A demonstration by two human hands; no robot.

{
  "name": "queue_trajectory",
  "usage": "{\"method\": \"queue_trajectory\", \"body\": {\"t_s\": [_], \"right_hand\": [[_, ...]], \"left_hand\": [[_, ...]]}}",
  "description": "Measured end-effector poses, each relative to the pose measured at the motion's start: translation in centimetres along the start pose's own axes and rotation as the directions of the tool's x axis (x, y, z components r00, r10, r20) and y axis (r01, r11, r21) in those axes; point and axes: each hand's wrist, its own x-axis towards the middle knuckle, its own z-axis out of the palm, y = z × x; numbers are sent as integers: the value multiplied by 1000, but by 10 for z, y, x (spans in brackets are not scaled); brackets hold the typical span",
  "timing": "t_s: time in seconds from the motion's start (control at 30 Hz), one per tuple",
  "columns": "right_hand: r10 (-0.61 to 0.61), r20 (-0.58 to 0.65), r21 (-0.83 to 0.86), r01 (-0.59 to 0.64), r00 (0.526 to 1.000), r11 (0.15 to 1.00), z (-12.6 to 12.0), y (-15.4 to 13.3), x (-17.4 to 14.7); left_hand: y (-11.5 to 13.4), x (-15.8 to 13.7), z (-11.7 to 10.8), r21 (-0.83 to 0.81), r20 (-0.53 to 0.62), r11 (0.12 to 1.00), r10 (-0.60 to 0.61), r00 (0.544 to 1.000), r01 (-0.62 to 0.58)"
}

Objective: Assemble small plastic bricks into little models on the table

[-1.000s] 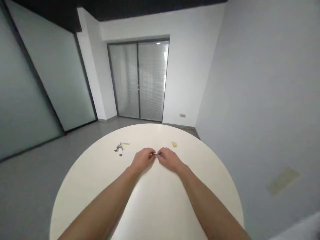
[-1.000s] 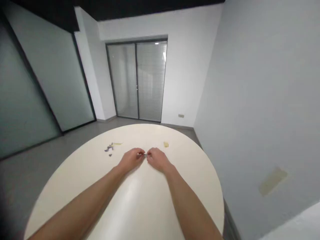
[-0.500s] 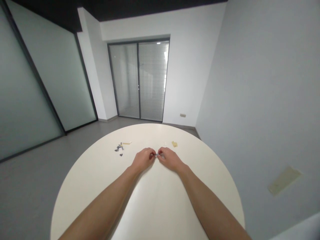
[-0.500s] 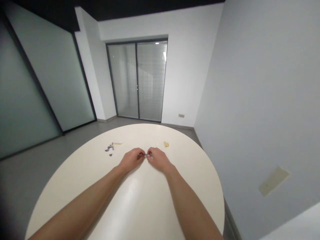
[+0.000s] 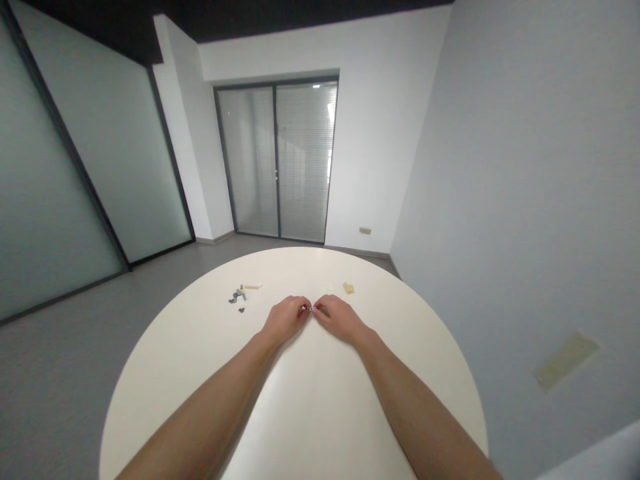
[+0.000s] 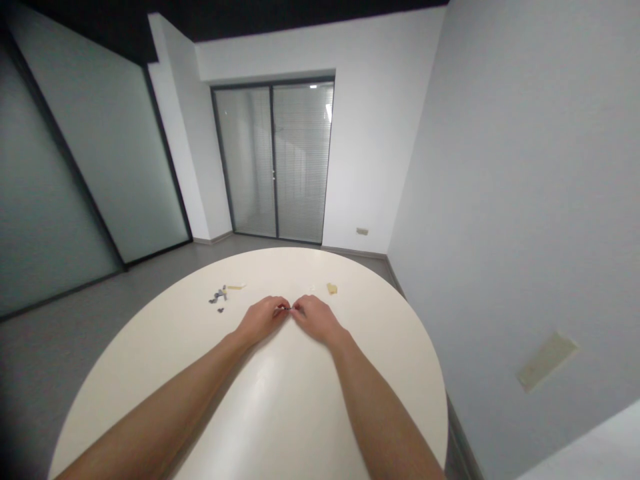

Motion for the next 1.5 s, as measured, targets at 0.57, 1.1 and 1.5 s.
{"method": "queue_trajectory", "body": {"t_s": [0.57,1.1,1.5], "right_hand": [[29,8,1,-29,1000,1000,-3,-4,-1],[35,10,17,-35,999,999,-2,-1,-1],[48,4,4,-48,999,999,-2,-3,-1]], "left_hand": [[2,0,-1,0,5,1000,12,1000,-12],[2,-1,-1,-12,-13,1000,22,1000,-22],[8,-2,-7,-15,-6,1000,0,1000,0]]}}
